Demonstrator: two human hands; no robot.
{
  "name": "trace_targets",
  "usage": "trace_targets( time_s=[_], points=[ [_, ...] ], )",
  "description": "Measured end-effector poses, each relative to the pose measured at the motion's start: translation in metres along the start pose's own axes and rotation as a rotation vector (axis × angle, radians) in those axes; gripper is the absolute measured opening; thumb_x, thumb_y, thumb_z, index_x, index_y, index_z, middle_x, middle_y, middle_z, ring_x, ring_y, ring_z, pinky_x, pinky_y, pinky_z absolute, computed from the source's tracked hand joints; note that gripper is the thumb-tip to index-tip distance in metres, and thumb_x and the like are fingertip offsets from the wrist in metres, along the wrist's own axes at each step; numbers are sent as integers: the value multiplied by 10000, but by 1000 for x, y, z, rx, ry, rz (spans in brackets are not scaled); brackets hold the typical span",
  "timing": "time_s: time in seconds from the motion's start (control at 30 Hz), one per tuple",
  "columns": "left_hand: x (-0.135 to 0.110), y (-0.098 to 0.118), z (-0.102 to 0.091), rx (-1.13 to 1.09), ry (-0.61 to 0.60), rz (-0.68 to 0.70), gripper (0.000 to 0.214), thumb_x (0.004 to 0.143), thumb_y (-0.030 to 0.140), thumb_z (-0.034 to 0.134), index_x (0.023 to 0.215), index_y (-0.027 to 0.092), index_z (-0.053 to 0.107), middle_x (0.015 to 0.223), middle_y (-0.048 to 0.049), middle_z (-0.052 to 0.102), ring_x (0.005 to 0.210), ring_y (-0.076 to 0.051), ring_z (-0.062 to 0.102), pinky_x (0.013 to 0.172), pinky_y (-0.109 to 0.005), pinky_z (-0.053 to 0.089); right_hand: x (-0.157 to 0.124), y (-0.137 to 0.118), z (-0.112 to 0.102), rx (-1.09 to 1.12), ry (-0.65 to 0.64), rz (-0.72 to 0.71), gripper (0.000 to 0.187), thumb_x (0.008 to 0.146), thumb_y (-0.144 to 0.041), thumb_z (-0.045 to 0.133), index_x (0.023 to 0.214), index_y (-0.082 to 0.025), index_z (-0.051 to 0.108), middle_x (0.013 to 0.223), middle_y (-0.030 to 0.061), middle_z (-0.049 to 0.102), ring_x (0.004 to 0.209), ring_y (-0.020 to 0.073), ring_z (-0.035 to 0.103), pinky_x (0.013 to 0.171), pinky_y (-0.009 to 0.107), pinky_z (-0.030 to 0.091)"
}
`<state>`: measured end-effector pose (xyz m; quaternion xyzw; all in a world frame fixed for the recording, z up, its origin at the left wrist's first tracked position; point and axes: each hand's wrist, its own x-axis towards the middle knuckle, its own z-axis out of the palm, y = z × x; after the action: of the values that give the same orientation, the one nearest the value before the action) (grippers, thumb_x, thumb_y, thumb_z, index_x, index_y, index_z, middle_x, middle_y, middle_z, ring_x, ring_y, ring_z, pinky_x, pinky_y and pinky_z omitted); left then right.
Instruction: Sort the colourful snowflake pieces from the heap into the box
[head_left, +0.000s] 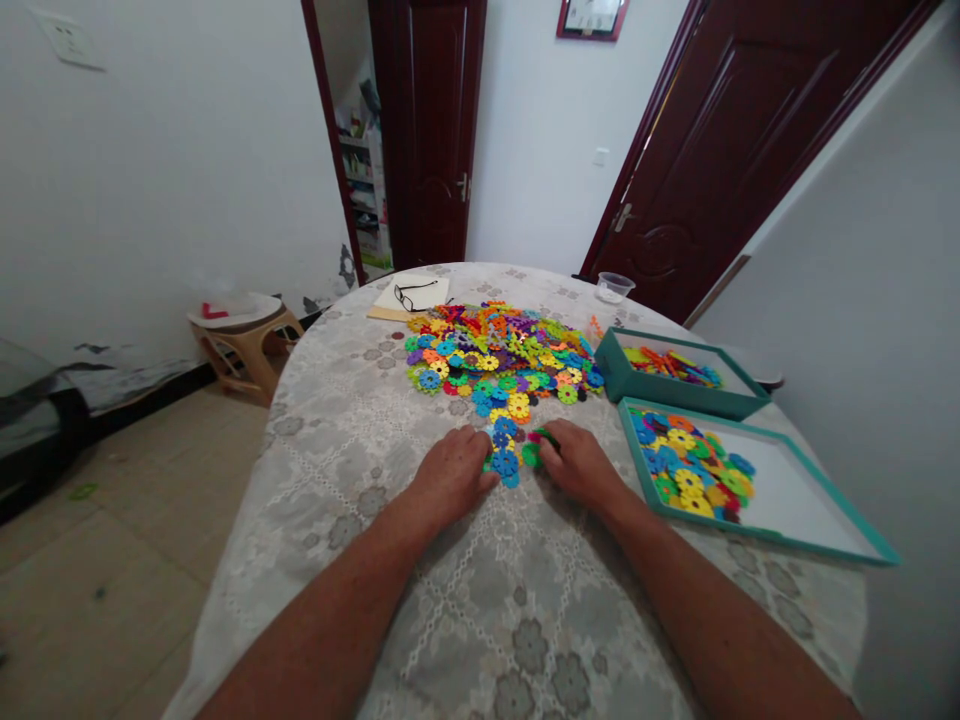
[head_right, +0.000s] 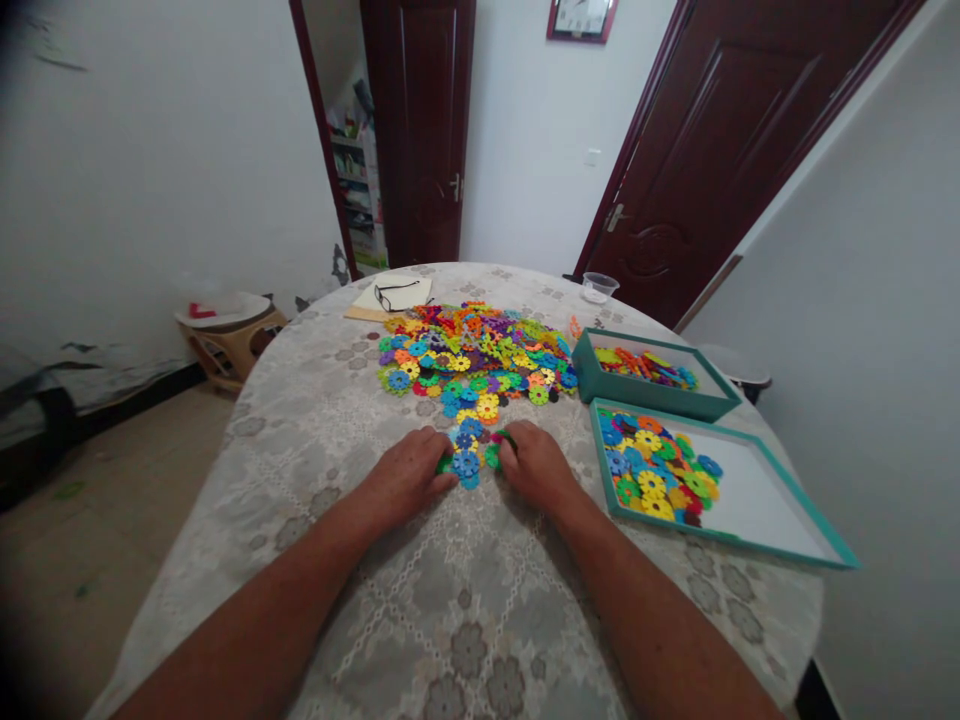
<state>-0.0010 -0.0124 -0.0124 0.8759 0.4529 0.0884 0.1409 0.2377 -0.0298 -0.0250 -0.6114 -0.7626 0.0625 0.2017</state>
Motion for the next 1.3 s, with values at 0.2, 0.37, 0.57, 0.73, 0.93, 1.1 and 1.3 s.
trace_targets(
  time_s=[0.2, 0.37, 0.57, 0.73, 0.93, 1.1, 1.3],
  points=[
    [0, 2, 3, 19, 29, -34, 274, 907, 351, 661, 1125, 188, 634, 1170, -131, 651, 1123, -300, 591, 976, -404, 468, -10, 1, -13, 209, -107, 17, 309, 979, -286, 556, 1260, -203, 654, 1026, 60, 761, 911, 216, 680, 812, 301, 450],
    [-1, 3, 3, 35, 33, -53, 265, 900, 361, 652, 1106, 194, 648, 1154, -131, 655, 1116, -303, 592, 966, -404, 471, -9, -4, -7, 130, -133, -67, 266, 973, -277, 580, 1189, -176, 698, 1127, 112, 717, 1062, 236, 656, 947, 333, 457],
    [-1, 2, 5, 65, 42, -48, 285, 906, 375, 653, 1118, 186, 650, 1166, -130, 655, 1113, -298, 596, 967, -398, 473, -5, -4, 1, 60, -120, 13, 253, 954, -303, 626, 1145, -150, 691, 1086, 117, 663, 1026, 237, 619, 927, 335, 447],
    [-1, 4, 1, 65, 27, -60, 290, 914, 381, 647, 1123, 181, 648, 1180, -135, 659, 1114, -299, 598, 970, -403, 477, 0, -4, -2, 74, -158, 84, 190, 887, -281, 672, 1036, -164, 649, 1051, 86, 646, 965, 215, 598, 846, 308, 434],
    [0, 6, -3, 53, 12, -86, 264, 899, 373, 660, 1097, 199, 645, 1169, -128, 664, 1107, -301, 606, 953, -400, 483, -6, -14, -9, 260, -209, 115, 224, 879, -280, 650, 1087, -216, 597, 953, 14, 686, 829, 180, 604, 725, 271, 409],
    [-1, 7, -4, 7, 23, -89, 242, 885, 357, 659, 1065, 196, 646, 1142, -145, 660, 1085, -321, 608, 933, -429, 486, -9, -9, -33, 225, -155, 54, 92, 938, -285, 559, 946, -222, 625, 858, 9, 682, 805, 189, 620, 713, 278, 416],
    [-1, 2, -3, -6, 14, -74, 216, 922, 359, 609, 1063, 202, 652, 1136, -141, 654, 1077, -307, 603, 944, -424, 477, -18, 53, -78, -347, 148, 354, 198, 946, -244, 539, 1095, -173, 648, 1033, 137, 681, 930, 269, 651, 792, 345, 453]
  ],
)
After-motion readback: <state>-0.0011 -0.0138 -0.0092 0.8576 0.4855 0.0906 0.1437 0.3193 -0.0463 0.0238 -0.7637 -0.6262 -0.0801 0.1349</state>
